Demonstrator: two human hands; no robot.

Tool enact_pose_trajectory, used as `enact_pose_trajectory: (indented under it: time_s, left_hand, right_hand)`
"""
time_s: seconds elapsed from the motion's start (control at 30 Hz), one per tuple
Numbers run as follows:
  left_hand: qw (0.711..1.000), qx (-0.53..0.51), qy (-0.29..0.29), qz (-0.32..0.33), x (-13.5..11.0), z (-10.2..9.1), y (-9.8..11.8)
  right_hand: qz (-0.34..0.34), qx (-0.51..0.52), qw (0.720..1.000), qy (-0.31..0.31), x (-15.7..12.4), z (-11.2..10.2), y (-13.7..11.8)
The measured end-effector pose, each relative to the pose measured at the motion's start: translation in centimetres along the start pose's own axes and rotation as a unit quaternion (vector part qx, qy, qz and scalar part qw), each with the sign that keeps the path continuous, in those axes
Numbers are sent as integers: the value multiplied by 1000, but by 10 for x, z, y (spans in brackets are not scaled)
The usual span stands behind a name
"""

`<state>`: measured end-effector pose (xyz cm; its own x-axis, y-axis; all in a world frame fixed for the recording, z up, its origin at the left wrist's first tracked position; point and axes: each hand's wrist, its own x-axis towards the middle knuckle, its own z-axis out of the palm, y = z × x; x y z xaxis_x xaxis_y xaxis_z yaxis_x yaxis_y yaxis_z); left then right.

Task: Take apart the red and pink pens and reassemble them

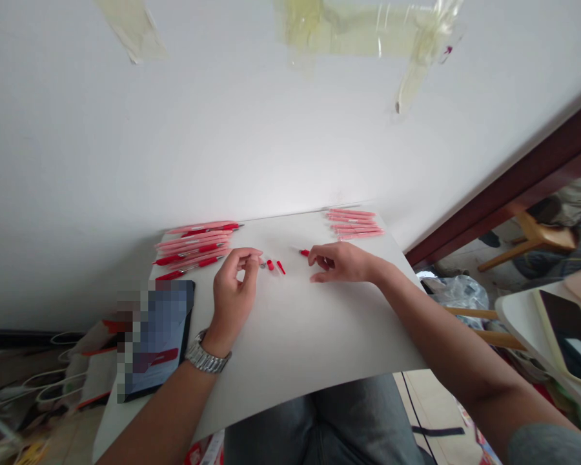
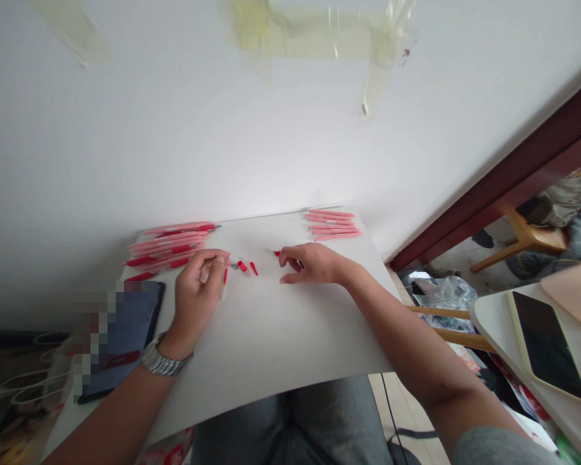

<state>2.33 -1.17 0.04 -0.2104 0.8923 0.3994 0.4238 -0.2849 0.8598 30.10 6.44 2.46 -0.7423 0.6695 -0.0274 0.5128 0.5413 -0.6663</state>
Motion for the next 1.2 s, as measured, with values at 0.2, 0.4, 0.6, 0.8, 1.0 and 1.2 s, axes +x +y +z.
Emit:
enact_pose_trajectory:
  time_s: [0.2, 0.4, 0.6, 0.8, 1.0, 1.2]
  left_hand:
    - [1000, -2, -1, 3, 0, 0, 0]
    - [1000, 2, 3, 9, 1, 0, 0]
    - [1000, 8, 5, 14, 1, -1, 2]
    - [1000, 10, 3, 8, 1, 0, 3]
    - [1000, 11, 2, 1, 1, 0, 3]
    - [1000, 12, 1, 4, 1, 0, 4]
  right_hand:
    - [35, 4, 993, -114, -6, -11, -2]
    - [-6, -1, 995, -104, -1, 3, -6]
    - [-18, -46, 998, 25, 6, 25, -14]
    - [57, -104, 975, 186, 22, 51, -22]
    - [69, -140, 970, 187, 29, 59, -25]
    - [62, -140, 964, 215, 25, 54, -25]
